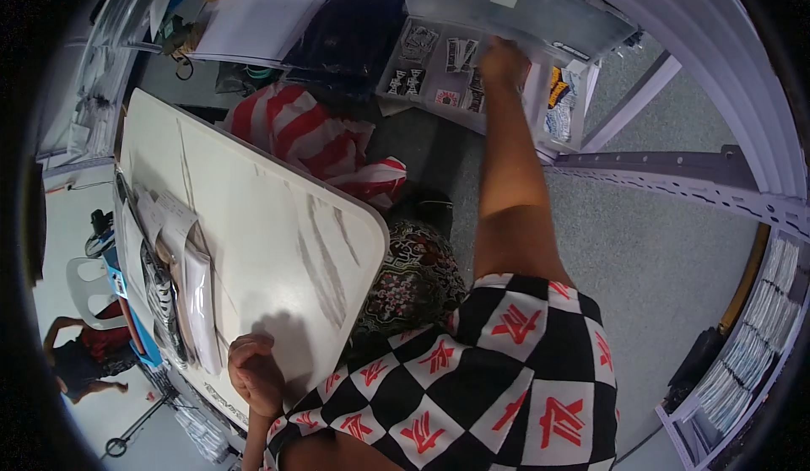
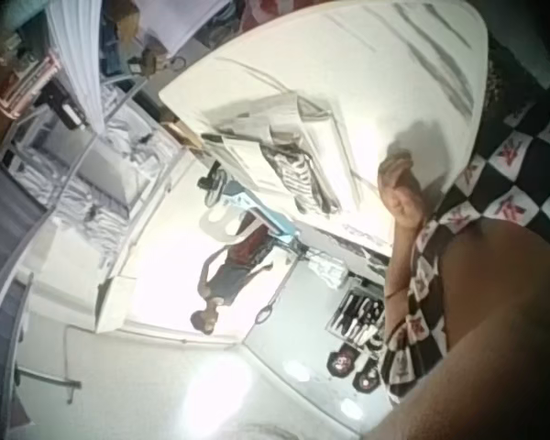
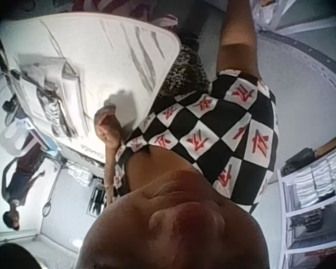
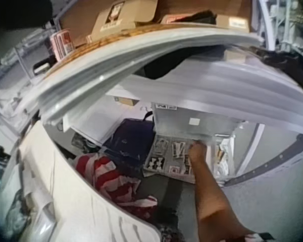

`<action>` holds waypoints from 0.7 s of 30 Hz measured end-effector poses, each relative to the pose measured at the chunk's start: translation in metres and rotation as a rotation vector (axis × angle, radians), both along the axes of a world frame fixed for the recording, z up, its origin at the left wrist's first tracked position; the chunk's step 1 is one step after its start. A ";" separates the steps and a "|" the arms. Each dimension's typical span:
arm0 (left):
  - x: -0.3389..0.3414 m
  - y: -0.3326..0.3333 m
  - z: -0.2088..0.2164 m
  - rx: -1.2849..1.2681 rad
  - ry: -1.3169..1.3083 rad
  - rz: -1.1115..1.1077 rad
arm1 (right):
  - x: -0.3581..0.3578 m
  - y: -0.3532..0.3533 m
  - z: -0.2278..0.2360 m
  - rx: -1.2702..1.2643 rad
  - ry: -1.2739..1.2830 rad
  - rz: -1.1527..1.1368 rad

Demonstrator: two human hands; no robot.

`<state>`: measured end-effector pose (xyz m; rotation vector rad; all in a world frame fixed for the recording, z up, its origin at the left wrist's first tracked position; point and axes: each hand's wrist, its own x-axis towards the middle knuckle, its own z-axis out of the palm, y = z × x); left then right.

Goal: The person packs folded t-shirts into clear plastic bags, adds stickers and shipping labels, and seals the packages. They handle multiple shirts one by one, placing them into bags, affixing labels, and stacking the finished packages on the floor.

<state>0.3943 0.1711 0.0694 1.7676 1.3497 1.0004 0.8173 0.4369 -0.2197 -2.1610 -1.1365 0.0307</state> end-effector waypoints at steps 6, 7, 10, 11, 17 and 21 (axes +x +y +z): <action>0.002 0.001 0.000 0.005 0.044 -0.020 | 0.035 -0.039 0.041 -0.567 -0.193 0.106; 0.001 0.002 0.001 0.010 0.056 -0.024 | 0.036 -0.040 0.044 -0.599 -0.205 0.112; 0.002 0.004 0.003 0.015 0.082 -0.030 | 0.042 -0.037 0.005 -0.435 -0.134 0.069; 0.002 0.003 0.003 0.012 0.091 -0.029 | 0.042 -0.036 -0.001 -0.411 -0.097 0.063; 0.000 0.002 0.003 -0.006 0.128 -0.026 | 0.077 -0.012 -0.050 -0.636 0.097 -0.051; 0.001 0.002 0.004 -0.019 0.133 -0.009 | 0.095 -0.010 -0.069 -0.664 0.020 0.005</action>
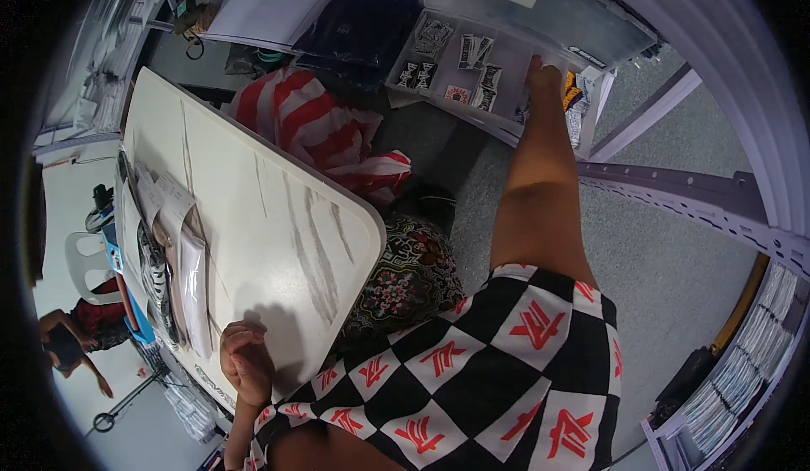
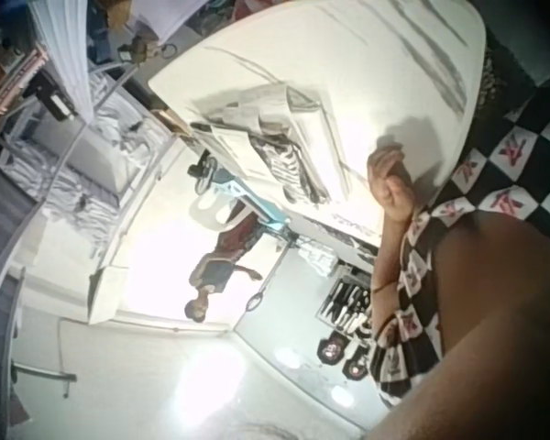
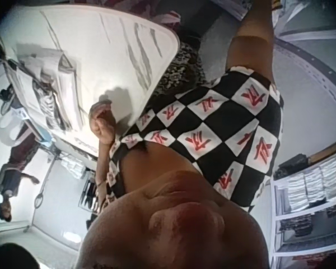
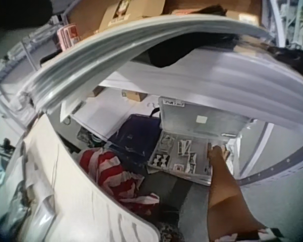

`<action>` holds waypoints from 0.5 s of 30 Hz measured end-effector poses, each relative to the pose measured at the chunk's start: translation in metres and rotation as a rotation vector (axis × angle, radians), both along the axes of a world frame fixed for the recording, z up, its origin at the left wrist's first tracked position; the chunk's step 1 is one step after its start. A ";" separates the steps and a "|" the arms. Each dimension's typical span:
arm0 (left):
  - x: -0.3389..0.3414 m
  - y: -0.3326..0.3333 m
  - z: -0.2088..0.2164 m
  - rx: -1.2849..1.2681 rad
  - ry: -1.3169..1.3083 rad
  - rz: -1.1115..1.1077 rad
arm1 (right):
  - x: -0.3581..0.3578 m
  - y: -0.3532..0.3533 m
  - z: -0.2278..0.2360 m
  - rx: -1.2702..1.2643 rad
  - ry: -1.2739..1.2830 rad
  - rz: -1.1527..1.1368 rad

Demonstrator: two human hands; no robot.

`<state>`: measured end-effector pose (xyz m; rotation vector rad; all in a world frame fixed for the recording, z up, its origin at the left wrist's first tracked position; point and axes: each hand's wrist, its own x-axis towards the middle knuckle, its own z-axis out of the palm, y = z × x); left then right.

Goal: The person packs folded t-shirts into clear plastic bags, adds stickers and shipping labels, and seals the packages. They handle multiple shirts one by one, placing them into bags, affixing labels, and stacking the finished packages on the floor.

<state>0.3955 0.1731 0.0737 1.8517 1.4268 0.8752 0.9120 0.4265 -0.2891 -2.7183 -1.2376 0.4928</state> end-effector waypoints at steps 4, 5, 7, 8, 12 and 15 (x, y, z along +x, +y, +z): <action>0.000 0.002 0.003 -0.005 0.014 -0.006 | -0.006 -0.001 0.001 0.114 -0.073 0.018; 0.001 0.001 0.004 -0.002 0.026 -0.002 | -0.013 -0.002 0.015 0.060 -0.056 0.049; 0.003 -0.001 0.005 0.001 0.044 0.001 | -0.021 -0.009 0.048 -0.052 -0.031 0.109; -0.001 -0.004 0.003 -0.016 0.005 0.014 | -0.021 -0.019 0.057 0.163 0.051 0.035; 0.002 -0.009 0.005 -0.030 0.029 0.038 | -0.031 -0.063 0.111 0.929 0.570 -0.122; 0.013 -0.008 0.017 -0.068 -0.096 -0.033 | -0.098 -0.112 0.224 1.072 1.159 -0.128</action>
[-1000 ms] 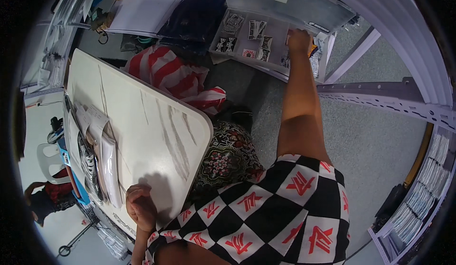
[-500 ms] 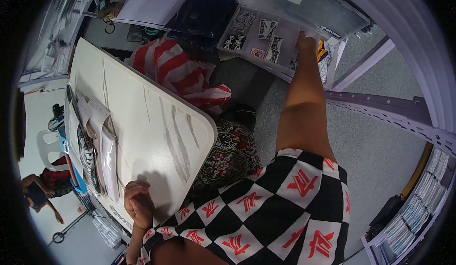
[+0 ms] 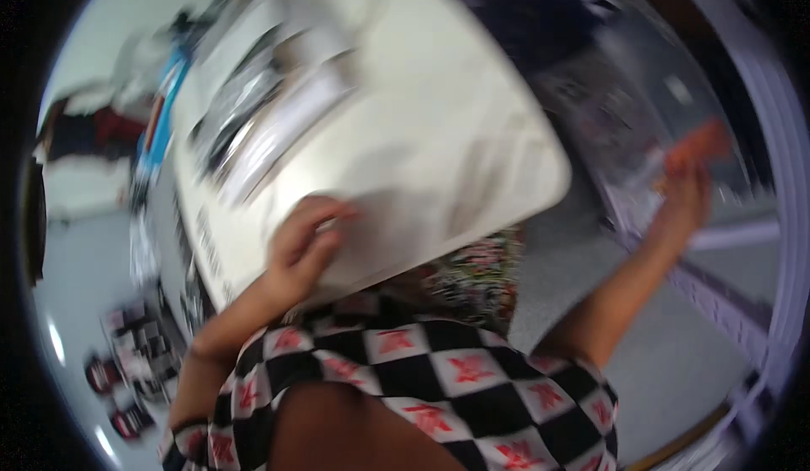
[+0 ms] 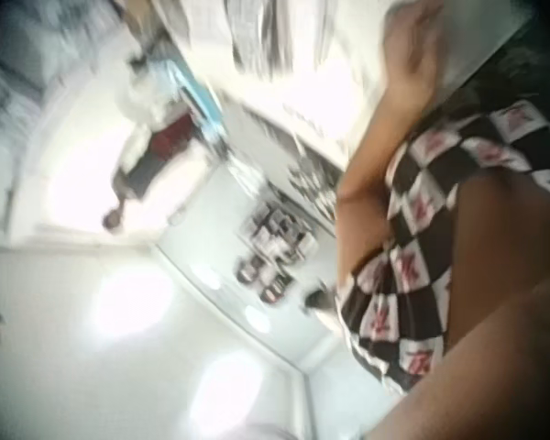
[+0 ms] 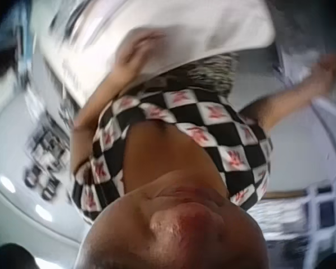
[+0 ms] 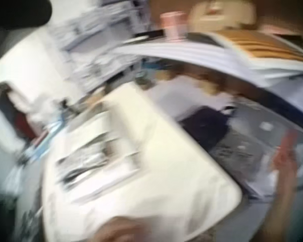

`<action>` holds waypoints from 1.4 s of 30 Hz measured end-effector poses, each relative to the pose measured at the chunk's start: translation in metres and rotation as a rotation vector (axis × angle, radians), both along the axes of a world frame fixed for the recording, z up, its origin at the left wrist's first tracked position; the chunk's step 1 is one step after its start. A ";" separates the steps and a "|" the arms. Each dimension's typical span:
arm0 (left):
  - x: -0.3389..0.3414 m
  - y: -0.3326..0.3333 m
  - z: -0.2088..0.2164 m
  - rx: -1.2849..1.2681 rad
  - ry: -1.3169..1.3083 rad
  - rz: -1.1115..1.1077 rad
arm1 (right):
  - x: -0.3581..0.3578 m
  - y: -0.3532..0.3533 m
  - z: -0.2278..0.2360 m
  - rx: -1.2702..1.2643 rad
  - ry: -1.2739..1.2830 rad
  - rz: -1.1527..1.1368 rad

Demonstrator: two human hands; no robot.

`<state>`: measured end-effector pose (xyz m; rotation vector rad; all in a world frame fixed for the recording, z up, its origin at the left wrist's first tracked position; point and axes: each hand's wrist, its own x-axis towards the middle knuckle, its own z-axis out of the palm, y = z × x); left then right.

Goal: The person packs folded t-shirts into clear plastic bags, adds stickers and shipping labels, and seals the packages. They handle multiple shirts one by one, placing them into bags, affixing labels, and stacking the finished packages on the floor.

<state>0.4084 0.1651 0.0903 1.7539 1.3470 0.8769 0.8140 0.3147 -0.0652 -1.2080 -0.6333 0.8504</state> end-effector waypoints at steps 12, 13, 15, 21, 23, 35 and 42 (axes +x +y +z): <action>-0.024 -0.091 -0.008 -0.041 -0.977 0.567 | -0.330 -0.156 0.160 0.335 -0.572 1.302; -0.035 -0.107 -0.005 -0.046 -0.996 0.672 | -0.344 -0.165 0.160 0.376 -0.558 1.331; -0.055 -0.137 -0.002 -0.067 -0.992 0.791 | -0.370 -0.178 0.158 0.453 -0.532 1.358; -0.086 -0.203 0.003 -0.026 -0.952 0.907 | -0.436 -0.223 0.159 0.101 -0.367 1.871; -0.099 -0.219 -0.001 -0.076 -0.967 1.015 | -0.458 -0.235 0.151 0.325 -0.536 1.814; -0.170 -0.249 -0.003 0.082 -0.768 1.169 | -0.526 -0.244 0.161 0.229 -0.375 2.017; -0.211 -0.229 -0.007 0.156 -0.923 1.205 | -0.551 -0.206 0.146 0.343 -0.852 1.579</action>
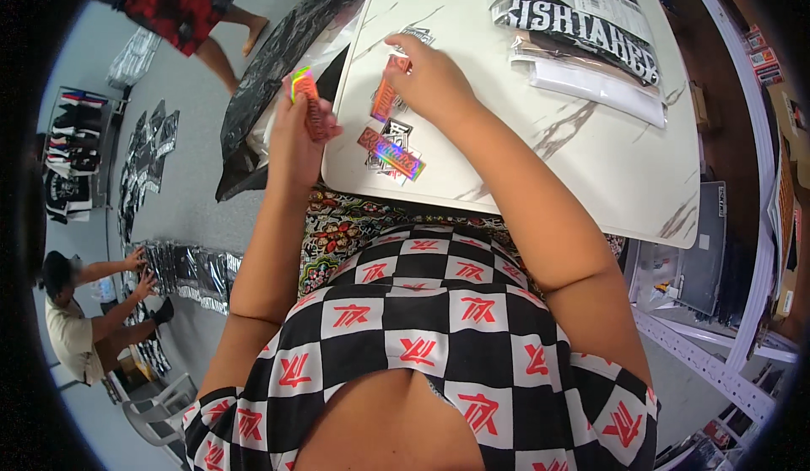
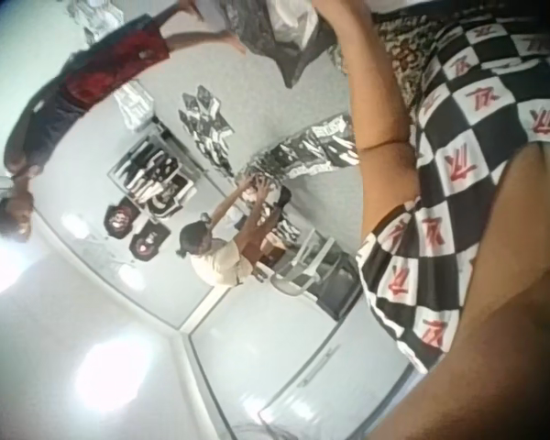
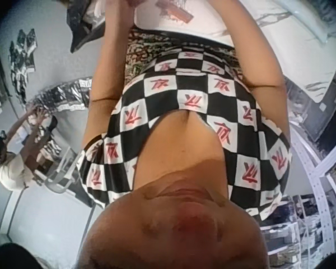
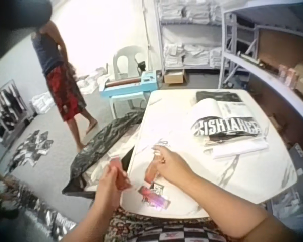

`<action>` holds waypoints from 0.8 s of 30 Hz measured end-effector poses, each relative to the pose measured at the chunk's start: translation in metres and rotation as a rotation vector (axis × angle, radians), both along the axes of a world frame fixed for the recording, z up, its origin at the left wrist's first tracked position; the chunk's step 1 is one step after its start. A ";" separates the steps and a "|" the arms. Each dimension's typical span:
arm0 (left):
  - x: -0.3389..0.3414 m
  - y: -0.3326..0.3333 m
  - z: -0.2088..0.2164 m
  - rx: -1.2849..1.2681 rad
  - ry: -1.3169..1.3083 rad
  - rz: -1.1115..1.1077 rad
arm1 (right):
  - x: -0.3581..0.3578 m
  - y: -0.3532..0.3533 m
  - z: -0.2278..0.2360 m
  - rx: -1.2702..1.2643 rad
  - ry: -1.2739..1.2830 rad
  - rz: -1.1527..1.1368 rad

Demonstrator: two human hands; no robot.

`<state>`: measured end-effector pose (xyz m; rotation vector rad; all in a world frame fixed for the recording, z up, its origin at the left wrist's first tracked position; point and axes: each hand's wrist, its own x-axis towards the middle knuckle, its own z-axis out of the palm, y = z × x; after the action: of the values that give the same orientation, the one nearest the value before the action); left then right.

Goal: The person packs folded t-shirts into clear plastic bags, adds stickers and shipping labels, and seals the packages. They handle multiple shirts one by one, placing them into bags, affixing labels, and stacking the finished packages on the floor.

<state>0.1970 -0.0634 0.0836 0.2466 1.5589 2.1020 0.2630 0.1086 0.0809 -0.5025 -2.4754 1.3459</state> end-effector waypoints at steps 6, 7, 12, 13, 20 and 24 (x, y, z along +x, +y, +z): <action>-0.011 0.022 0.001 -0.109 0.251 -0.088 | -0.022 0.000 0.011 -0.170 0.238 0.150; -0.010 0.031 0.005 -0.124 0.280 -0.098 | -0.025 0.005 0.014 -0.280 0.139 0.223; -0.019 0.041 0.015 -0.040 0.083 -0.040 | -0.039 0.061 -0.014 0.059 0.289 -0.149; -0.017 0.044 0.020 -0.019 0.082 -0.100 | -0.040 0.068 -0.030 0.331 0.440 -0.257; 0.073 0.098 0.033 -0.181 0.501 -0.535 | 0.099 0.040 0.036 -0.160 0.476 0.068; 0.140 0.151 0.017 -0.174 0.693 -0.808 | 0.193 0.067 0.017 -0.226 0.628 -0.209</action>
<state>0.3368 0.0876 0.1011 1.3911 1.5798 1.2753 0.4563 0.1756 0.0980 -0.3079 -1.7331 1.4307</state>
